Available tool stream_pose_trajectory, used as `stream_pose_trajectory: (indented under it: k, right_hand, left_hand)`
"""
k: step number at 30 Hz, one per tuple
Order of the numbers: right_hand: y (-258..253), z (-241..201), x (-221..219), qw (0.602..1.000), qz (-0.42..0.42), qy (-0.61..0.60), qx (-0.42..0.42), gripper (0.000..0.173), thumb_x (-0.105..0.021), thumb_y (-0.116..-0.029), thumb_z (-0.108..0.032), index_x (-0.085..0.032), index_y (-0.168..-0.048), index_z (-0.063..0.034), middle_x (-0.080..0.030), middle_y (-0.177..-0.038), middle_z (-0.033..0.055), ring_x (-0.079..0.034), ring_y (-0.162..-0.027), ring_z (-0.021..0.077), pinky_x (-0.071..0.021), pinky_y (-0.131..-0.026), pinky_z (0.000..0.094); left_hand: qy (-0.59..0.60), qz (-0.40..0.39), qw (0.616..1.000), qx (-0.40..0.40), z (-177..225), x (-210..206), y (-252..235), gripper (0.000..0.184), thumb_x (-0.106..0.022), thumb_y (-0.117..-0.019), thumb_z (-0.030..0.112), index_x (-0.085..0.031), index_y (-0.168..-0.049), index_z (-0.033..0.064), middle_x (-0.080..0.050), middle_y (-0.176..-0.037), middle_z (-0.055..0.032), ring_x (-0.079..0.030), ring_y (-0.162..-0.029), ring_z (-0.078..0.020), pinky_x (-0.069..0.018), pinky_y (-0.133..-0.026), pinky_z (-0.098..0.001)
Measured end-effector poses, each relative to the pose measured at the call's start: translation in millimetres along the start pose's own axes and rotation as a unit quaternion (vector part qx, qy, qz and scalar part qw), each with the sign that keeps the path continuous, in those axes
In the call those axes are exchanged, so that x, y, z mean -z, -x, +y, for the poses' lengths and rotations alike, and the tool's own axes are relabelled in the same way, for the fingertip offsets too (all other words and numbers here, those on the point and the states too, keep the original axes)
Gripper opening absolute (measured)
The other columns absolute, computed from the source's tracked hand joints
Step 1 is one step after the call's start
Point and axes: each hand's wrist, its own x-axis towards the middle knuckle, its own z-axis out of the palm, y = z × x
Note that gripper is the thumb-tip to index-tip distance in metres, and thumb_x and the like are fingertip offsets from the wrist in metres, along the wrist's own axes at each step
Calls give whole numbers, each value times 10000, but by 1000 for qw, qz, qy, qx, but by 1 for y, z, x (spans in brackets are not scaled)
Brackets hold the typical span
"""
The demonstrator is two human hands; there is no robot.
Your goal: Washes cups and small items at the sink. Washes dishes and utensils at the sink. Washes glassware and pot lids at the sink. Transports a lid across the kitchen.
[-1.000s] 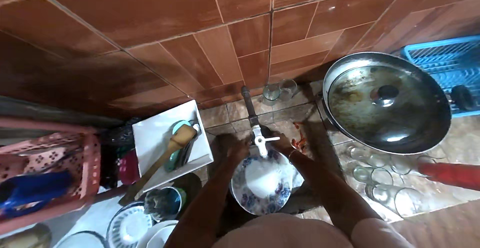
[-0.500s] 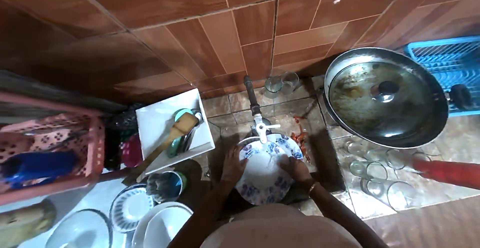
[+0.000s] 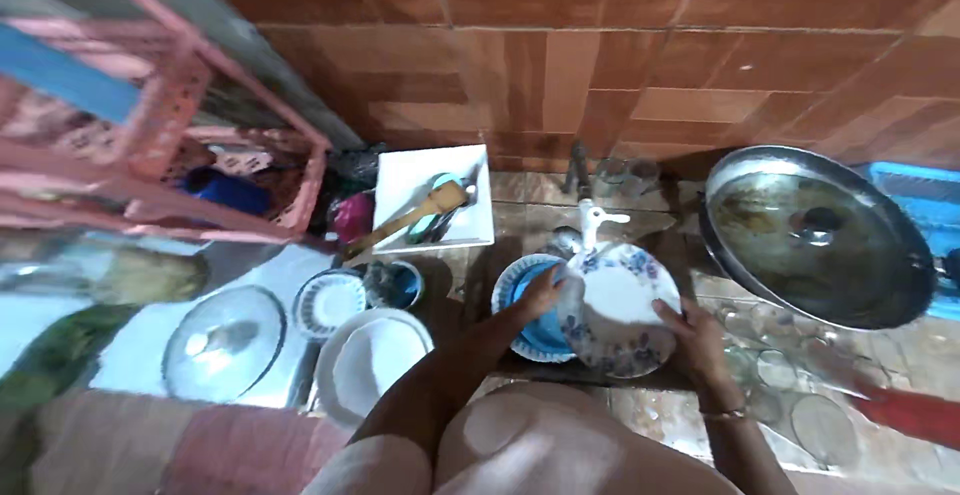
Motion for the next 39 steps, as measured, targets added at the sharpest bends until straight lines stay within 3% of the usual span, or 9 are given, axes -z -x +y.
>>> stream_pose_trajectory:
  k: [3,6,10,14,20,25,32,36,39]
  right_hand:
    - [1,12,-1,993,17,-120,8,321,-659,-976,-205,-649,-1180,43,-718,-1010,99,-700,-895,108,-609,-829,326]
    - [-3,17,-12,995,30,-95,-18,375,-673,-970,-176,-588,-1272,29,-695,-1099,135,-696,-962,146,-605,-863,343]
    - [-31,25,-43,980,-28,192,52,818,-640,-979,-411,-286,-1604,-18,-355,-1615,246,-379,-1487,381,-338,-1203,579]
    - [-54,27,-99,930,7,328,168,975,-350,-991,-721,-228,-1615,19,-128,-1682,288,-102,-1569,456,-114,-1252,654]
    - [-26,-11,-165,939,-96,151,295,685,-315,-1092,-487,-294,-1617,-49,-190,-1706,164,-211,-1573,325,-225,-1272,529]
    - [21,19,-156,856,-173,223,434,656,-514,-1051,-348,-336,-1595,-29,-318,-1670,124,-260,-1563,260,-234,-1271,501]
    - [-25,72,-100,934,-118,316,116,758,-577,-1006,-408,-283,-1625,-82,-241,-1684,193,-235,-1553,385,-210,-1246,597]
    - [-37,75,-96,949,-164,264,-57,738,-623,-968,-552,-521,-1438,7,-495,-1483,267,-500,-1366,426,-421,-1112,607]
    - [-38,66,-105,940,-198,251,-121,521,-573,-1019,-418,-628,-1316,6,-617,-1355,245,-582,-1286,394,-447,-1084,598]
  left_hand:
    - [314,9,948,52,2,5,8,529,-494,-1081,368,-479,-1474,13,-544,-1450,-202,-538,-1335,-272,-446,-1123,-470]
    - [440,1,894,85,6,12,19,531,-416,-1094,440,-449,-1507,109,-584,-1399,-162,-600,-1247,-256,-515,-1036,-471]
    - [317,88,942,70,20,14,36,553,-390,-1100,456,-480,-1500,84,-521,-1495,-164,-515,-1368,-265,-438,-1128,-497]
    - [262,160,950,58,42,12,44,547,-393,-1097,458,-527,-1454,65,-550,-1456,-182,-526,-1349,-283,-426,-1124,-520]
    - [246,209,946,35,46,15,45,523,-368,-1107,441,-593,-1356,40,-650,-1268,-191,-634,-1163,-261,-520,-1000,-478]
    - [99,275,956,5,46,56,59,565,-336,-1103,488,-553,-1426,78,-604,-1380,-189,-576,-1287,-297,-444,-1088,-561]
    - [85,395,913,-58,35,116,154,529,-354,-1108,451,-551,-1422,74,-630,-1338,-142,-623,-1210,-209,-496,-1056,-491]
    - [167,502,849,-1,-9,148,226,467,-407,-1106,377,-523,-1421,54,-626,-1306,-84,-625,-1135,-87,-532,-995,-338]
    - [140,538,826,90,-55,155,277,555,-399,-1099,427,-477,-1477,27,-569,-1414,-154,-583,-1235,-152,-479,-1062,-388]
